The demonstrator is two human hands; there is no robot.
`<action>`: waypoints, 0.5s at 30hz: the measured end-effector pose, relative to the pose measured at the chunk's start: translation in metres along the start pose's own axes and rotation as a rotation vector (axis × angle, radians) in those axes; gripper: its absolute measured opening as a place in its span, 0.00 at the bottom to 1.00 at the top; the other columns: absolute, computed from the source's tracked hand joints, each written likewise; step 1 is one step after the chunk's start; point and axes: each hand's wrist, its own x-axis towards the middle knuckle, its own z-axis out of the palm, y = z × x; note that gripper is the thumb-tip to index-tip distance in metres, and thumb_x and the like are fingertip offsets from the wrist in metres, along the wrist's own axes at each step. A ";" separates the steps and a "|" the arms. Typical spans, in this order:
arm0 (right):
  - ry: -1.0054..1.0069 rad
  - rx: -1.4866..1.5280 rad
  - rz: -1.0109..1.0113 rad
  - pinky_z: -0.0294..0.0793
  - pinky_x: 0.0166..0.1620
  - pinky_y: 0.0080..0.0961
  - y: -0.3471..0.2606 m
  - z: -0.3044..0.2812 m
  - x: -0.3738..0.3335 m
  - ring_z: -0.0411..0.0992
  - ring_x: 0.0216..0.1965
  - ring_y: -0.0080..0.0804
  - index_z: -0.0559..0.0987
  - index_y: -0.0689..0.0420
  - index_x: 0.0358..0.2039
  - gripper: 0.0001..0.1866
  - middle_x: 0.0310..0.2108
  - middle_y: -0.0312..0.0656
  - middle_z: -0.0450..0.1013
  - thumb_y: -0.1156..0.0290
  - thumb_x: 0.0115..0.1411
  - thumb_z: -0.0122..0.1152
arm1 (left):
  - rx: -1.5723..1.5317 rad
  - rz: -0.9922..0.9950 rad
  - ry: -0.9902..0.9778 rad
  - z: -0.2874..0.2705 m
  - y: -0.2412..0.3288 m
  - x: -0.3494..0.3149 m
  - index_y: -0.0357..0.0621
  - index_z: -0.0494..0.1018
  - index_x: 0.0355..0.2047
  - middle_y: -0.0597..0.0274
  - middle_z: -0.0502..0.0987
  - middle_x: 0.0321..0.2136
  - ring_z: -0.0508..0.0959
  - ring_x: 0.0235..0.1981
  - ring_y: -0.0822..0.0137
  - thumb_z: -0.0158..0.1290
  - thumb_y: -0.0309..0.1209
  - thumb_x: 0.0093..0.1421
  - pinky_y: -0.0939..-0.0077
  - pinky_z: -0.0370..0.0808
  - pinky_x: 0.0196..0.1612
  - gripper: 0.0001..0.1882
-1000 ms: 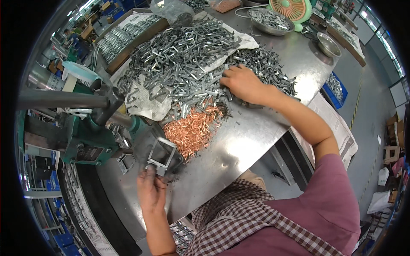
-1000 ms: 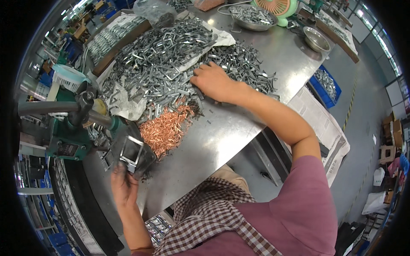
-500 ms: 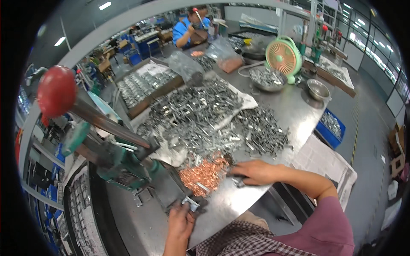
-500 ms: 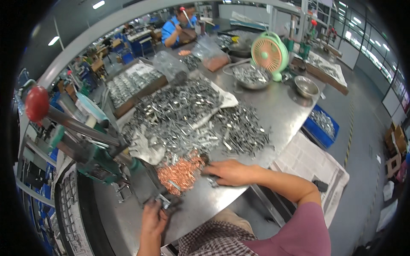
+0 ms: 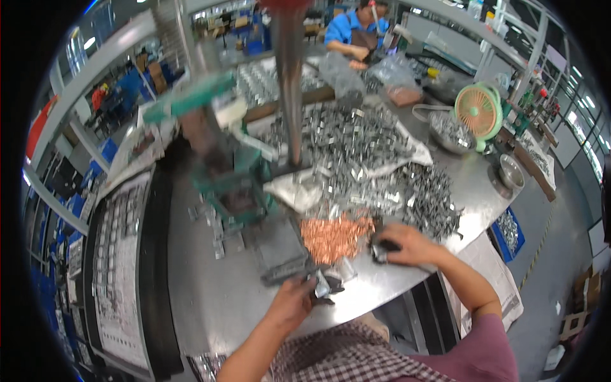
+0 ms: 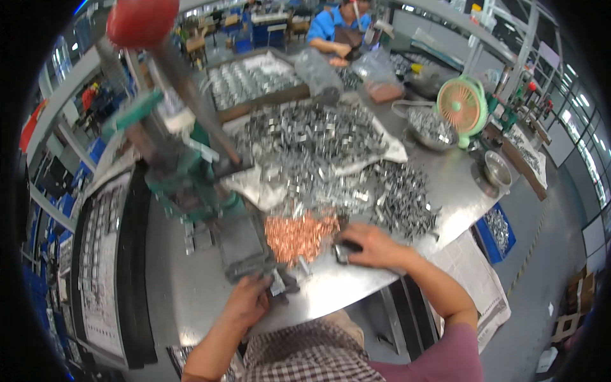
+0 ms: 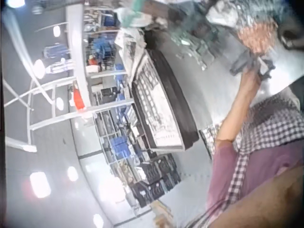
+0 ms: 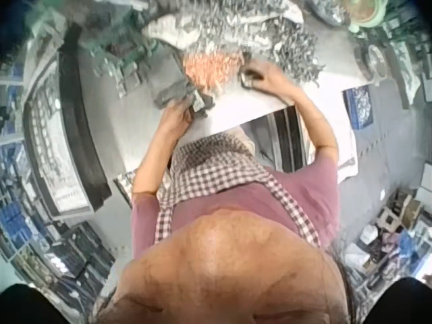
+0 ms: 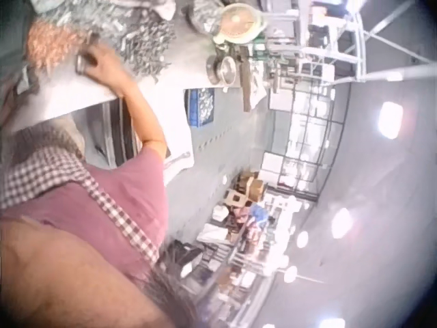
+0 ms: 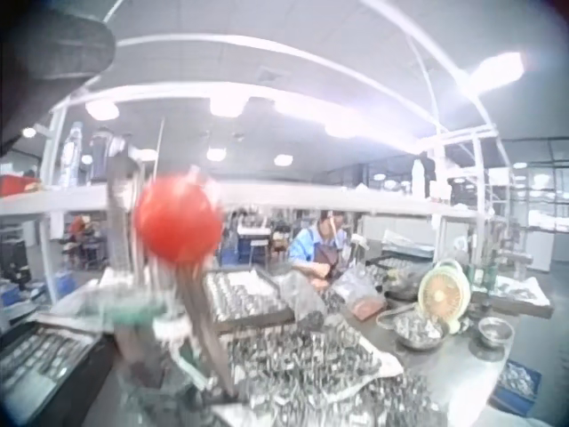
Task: The person assembles metal components by inserting metal clips into metal frames by hand, operating a manual press machine to press them together, and placing the finished components into a tray.
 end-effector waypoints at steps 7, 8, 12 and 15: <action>0.101 0.007 -0.312 0.68 0.41 0.31 -0.088 -0.003 0.039 0.67 0.38 0.41 0.71 0.58 0.37 0.20 0.35 0.43 0.67 0.68 0.41 0.63 | -0.153 -0.001 -0.099 -0.006 -0.003 -0.008 0.30 0.59 0.47 0.51 0.71 0.37 0.74 0.36 0.60 0.37 0.29 0.62 0.62 0.74 0.40 0.16; 0.100 0.013 -0.310 0.68 0.41 0.31 -0.088 0.002 0.043 0.67 0.38 0.41 0.71 0.58 0.37 0.20 0.35 0.43 0.67 0.68 0.41 0.63 | -0.182 0.022 -0.121 -0.008 -0.002 -0.006 0.30 0.59 0.47 0.51 0.71 0.37 0.74 0.36 0.60 0.38 0.30 0.62 0.61 0.74 0.40 0.17; 0.079 -0.005 -0.420 0.67 0.40 0.31 -0.091 0.014 0.048 0.66 0.39 0.40 0.72 0.58 0.36 0.21 0.36 0.42 0.66 0.70 0.38 0.64 | -0.210 0.026 -0.099 -0.001 -0.004 -0.011 0.29 0.60 0.46 0.52 0.71 0.35 0.75 0.33 0.61 0.38 0.33 0.62 0.61 0.74 0.39 0.18; 0.086 -0.002 -0.451 0.67 0.40 0.31 -0.094 0.016 0.047 0.65 0.37 0.40 0.71 0.59 0.35 0.21 0.34 0.42 0.65 0.70 0.38 0.64 | -0.177 0.034 -0.130 -0.003 -0.006 -0.009 0.28 0.61 0.45 0.51 0.71 0.35 0.75 0.32 0.62 0.37 0.34 0.63 0.61 0.75 0.39 0.18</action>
